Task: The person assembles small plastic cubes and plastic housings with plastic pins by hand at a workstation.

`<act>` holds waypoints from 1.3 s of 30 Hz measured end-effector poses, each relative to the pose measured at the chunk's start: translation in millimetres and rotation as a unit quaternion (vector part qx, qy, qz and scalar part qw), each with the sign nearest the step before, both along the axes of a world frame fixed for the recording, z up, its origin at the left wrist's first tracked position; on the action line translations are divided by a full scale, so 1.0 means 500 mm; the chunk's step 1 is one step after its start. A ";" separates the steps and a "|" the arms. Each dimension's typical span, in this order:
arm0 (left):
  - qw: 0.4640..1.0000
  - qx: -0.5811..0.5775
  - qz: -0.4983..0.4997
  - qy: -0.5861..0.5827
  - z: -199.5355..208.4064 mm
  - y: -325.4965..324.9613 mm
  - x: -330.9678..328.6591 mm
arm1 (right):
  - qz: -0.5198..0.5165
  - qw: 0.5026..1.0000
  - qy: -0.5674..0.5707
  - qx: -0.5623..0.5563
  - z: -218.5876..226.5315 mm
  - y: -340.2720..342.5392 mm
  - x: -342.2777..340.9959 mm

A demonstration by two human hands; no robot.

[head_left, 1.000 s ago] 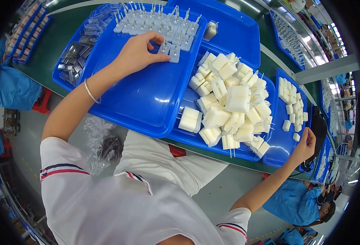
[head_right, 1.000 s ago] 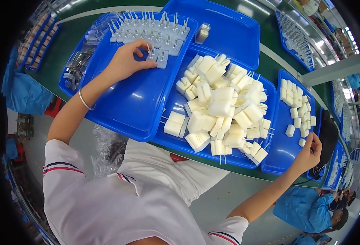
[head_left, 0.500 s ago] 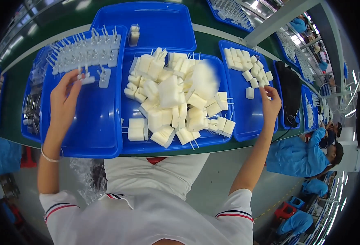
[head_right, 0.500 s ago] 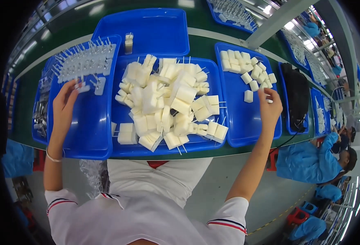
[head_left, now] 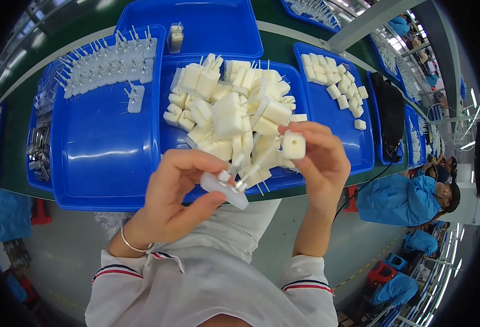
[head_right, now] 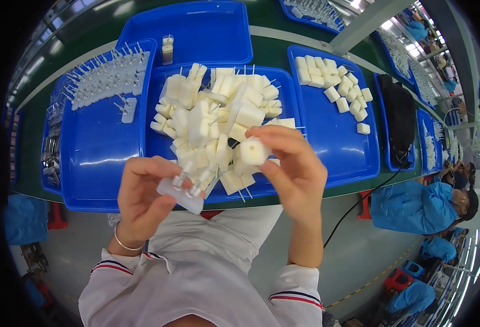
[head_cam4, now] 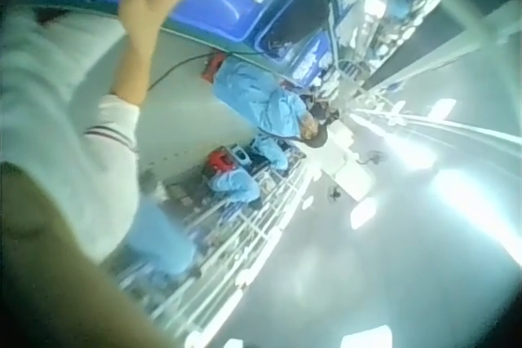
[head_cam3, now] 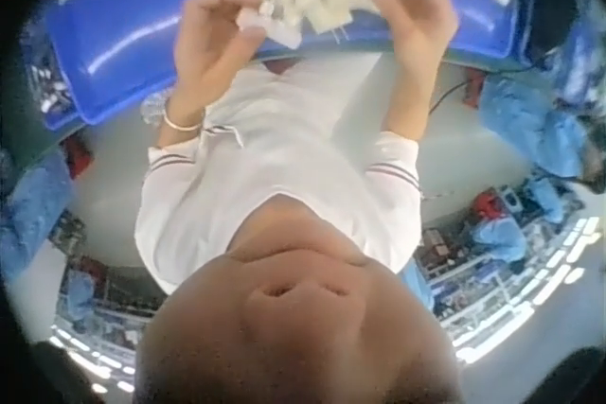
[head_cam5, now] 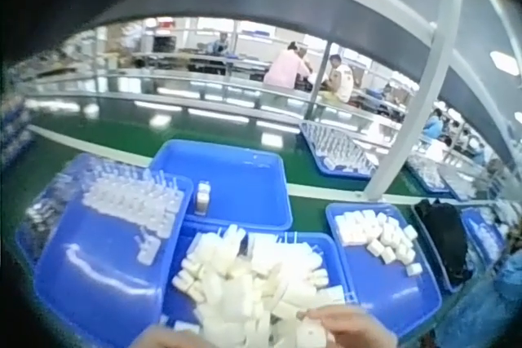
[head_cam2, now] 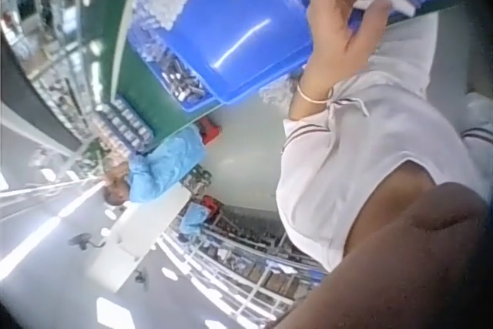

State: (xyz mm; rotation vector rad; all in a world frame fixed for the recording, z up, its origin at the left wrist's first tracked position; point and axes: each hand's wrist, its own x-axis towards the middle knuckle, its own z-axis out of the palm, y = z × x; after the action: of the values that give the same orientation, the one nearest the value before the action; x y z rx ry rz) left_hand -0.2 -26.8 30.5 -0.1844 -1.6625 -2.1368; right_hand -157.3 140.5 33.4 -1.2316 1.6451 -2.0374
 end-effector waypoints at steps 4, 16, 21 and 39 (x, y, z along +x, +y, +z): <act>0.998 0.004 -0.067 -0.015 -0.012 -0.003 0.001 | -0.014 0.999 0.040 0.003 -0.004 -0.009 0.023; 1.000 -0.009 0.003 -0.019 -0.026 0.003 -0.002 | -0.021 0.976 0.212 0.051 0.009 -0.011 0.035; 1.000 -0.005 -0.010 -0.003 -0.027 0.020 -0.003 | 0.002 0.990 -0.118 -0.075 -0.003 -0.026 0.070; 0.949 -0.270 0.151 0.061 -0.025 0.014 -0.010 | -0.033 0.989 -0.142 -0.040 -0.004 -0.045 0.102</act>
State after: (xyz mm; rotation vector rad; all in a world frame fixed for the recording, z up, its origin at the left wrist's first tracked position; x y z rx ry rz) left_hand -5.2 -19.8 17.7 -0.1996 -2.0154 -1.3880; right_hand -106.1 118.1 31.4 -0.8700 1.5017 -2.2163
